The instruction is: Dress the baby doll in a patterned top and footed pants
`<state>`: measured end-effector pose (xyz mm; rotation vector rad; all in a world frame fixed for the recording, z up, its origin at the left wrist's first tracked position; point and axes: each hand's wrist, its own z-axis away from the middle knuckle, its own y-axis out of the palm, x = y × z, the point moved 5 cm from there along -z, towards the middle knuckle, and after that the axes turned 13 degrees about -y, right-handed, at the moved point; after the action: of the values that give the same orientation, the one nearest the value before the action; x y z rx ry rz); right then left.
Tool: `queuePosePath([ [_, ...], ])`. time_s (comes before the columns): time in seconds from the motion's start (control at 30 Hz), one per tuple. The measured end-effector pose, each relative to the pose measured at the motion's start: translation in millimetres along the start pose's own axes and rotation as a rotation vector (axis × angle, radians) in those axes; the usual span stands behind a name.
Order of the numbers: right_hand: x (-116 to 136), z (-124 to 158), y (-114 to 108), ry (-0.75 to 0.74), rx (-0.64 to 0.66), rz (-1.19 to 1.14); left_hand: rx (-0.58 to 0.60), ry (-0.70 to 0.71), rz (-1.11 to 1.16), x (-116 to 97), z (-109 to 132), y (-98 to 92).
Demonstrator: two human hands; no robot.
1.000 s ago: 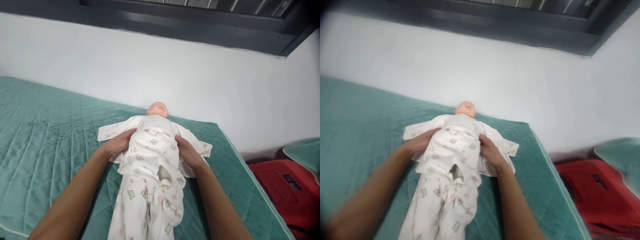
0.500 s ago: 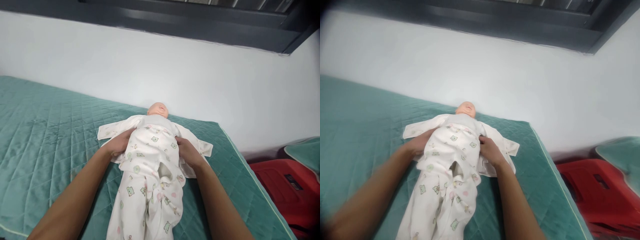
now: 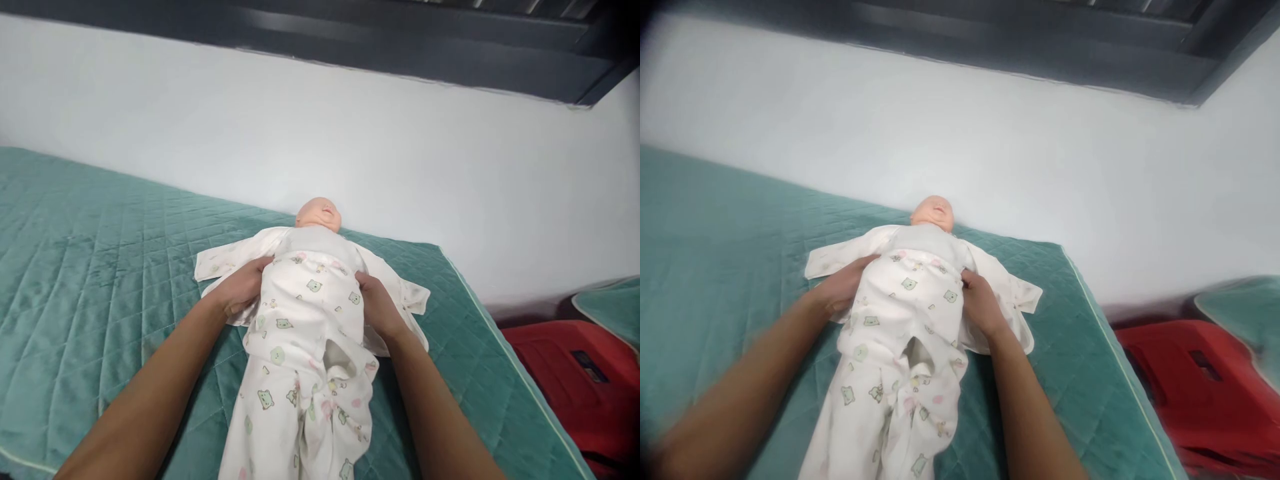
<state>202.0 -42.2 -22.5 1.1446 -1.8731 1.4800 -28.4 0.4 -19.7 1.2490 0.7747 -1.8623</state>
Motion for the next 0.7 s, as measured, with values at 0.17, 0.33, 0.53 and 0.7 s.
queuePosePath([
  [0.17, 2.6, 1.1, 4.7, 0.013, 0.04, -0.063, 0.051, -0.021, 0.162, 0.5, 0.1, 2.8],
  [0.33, -1.3, 0.3, 5.3, 0.033, 0.096, -0.145, 0.041, -0.085, 0.058, -2.2, 4.2, 3.0],
  [0.53, -5.7, -1.3, 4.0, 0.079, 0.122, -0.111, 0.142, -0.023, 0.176, 6.5, -4.5, 5.6],
  [0.7, -2.3, -2.6, 4.2, 0.068, 0.092, -0.118, 0.103, -0.039, 0.187, 5.8, -3.3, 5.4],
])
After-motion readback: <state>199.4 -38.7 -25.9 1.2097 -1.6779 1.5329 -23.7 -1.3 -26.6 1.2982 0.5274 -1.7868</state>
